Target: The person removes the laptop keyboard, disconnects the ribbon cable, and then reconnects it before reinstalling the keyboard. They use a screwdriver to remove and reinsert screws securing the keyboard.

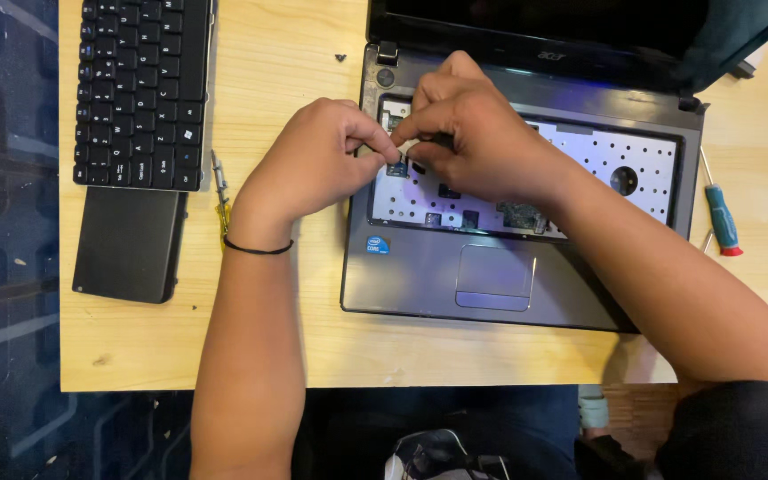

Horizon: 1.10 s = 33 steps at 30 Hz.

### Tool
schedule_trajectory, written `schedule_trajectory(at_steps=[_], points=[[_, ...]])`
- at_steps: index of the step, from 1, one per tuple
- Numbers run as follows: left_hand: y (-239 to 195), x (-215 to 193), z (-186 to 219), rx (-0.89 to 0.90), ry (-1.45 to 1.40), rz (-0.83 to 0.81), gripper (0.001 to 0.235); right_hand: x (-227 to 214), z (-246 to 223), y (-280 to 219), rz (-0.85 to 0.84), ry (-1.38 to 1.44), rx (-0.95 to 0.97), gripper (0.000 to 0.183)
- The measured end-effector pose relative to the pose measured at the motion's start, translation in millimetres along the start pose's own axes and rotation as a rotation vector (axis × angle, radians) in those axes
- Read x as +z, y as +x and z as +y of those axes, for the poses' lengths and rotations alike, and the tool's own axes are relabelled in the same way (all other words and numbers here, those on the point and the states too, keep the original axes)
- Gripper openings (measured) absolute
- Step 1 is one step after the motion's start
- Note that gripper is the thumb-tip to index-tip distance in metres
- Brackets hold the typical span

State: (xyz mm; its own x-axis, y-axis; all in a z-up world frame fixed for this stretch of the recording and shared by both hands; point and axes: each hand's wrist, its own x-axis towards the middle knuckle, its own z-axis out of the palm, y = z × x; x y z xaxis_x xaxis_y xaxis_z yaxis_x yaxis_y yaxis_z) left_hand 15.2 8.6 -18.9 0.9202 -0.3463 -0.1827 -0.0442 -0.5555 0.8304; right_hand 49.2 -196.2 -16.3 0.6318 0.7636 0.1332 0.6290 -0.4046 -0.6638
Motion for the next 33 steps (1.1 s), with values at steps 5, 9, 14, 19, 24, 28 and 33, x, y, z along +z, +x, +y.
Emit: schedule_trajectory(at_steps=[5, 9, 14, 19, 24, 28, 33], points=[[-4, -5, 2, -0.065, -0.031, -0.063, 0.023, -3, 6, 5, -0.05, 0.014, -0.04, 0.016], [-5, -8, 3, -0.062, -0.034, -0.107, 0.026, -5, 8, 11, -0.1, 0.034, -0.104, 0.012], [-7, -10, 3, -0.09, -0.037, -0.128, 0.025, -3, 9, 13, -0.113, 0.002, -0.117, 0.013], [-7, -9, 1, -0.093, -0.116, -0.121, 0.026, 3, 13, 13, -0.119, -0.071, -0.078, 0.01], [-12, -21, 7, -0.175, -0.247, -0.077, 0.018, 6, 6, 18, -0.134, -0.088, -0.121, 0.016], [-11, -20, 0, -0.188, -0.318, -0.025, 0.015, 10, 4, 22, -0.138, -0.213, -0.261, 0.026], [-10, -20, -2, -0.159, -0.235, -0.019, 0.018, 4, 0, 25, -0.179, -0.149, -0.26, 0.027]])
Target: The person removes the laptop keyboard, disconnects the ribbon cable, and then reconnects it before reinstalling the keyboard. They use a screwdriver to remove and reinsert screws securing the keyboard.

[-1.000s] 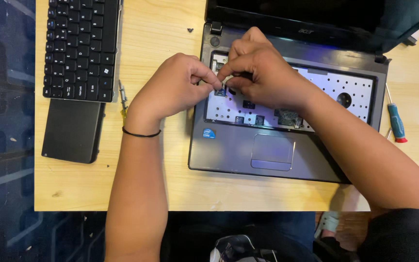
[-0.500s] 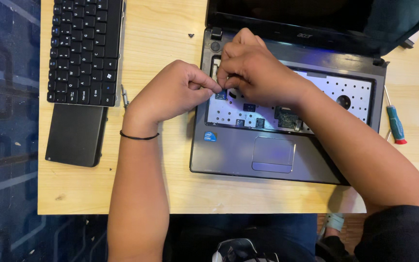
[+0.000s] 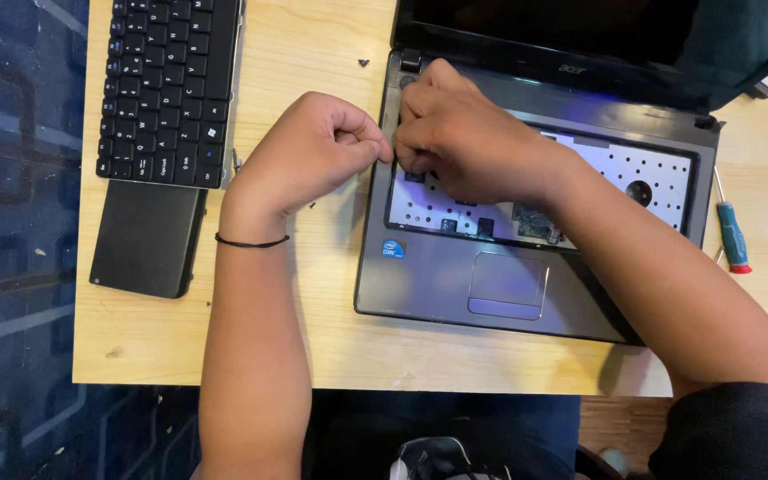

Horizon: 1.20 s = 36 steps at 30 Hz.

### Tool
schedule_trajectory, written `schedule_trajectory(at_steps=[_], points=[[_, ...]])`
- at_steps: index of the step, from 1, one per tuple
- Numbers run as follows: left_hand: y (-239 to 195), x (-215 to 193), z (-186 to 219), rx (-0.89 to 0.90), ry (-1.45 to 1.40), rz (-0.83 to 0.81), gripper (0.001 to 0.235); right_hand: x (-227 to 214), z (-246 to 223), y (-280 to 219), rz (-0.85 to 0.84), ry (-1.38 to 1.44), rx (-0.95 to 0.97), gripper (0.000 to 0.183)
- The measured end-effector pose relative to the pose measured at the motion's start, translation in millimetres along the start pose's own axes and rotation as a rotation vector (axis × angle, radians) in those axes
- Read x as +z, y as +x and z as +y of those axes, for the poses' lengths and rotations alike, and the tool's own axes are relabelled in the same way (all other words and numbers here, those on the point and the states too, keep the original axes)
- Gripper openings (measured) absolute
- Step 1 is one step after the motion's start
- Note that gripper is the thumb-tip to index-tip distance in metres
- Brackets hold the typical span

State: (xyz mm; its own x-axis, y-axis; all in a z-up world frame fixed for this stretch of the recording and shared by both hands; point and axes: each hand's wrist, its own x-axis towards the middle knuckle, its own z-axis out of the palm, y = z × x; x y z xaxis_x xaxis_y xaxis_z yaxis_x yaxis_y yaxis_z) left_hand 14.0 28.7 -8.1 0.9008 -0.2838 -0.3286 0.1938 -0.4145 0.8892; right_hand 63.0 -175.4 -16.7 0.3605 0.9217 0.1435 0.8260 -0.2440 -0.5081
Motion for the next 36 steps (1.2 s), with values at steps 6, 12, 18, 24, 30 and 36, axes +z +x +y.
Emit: schedule_trajectory(at_steps=[6, 12, 18, 24, 30, 36], points=[[0, 1, 2, 0.007, 0.079, 0.016, 0.021, -4, -4, 3, -0.028, -0.012, 0.013, 0.023], [-1, 1, 3, 0.004, 0.099, 0.029, 0.022, -5, -8, 3, -0.037, -0.075, -0.007, 0.018], [0, 2, 2, 0.003, 0.108, 0.043, 0.019, 3, -8, 1, -0.043, -0.196, 0.022, 0.017], [0, 4, 3, 0.021, 0.185, 0.042, 0.018, -4, -8, -3, 0.032, 0.026, 0.001, 0.026], [-6, 5, 12, 0.077, 0.303, -0.012, 0.02, 0, -3, -9, 0.084, 0.134, 0.07, 0.016], [-5, 8, 6, 0.195, 0.382, -0.046, 0.029, -2, -9, -10, 0.105, 0.161, 0.153, 0.016]])
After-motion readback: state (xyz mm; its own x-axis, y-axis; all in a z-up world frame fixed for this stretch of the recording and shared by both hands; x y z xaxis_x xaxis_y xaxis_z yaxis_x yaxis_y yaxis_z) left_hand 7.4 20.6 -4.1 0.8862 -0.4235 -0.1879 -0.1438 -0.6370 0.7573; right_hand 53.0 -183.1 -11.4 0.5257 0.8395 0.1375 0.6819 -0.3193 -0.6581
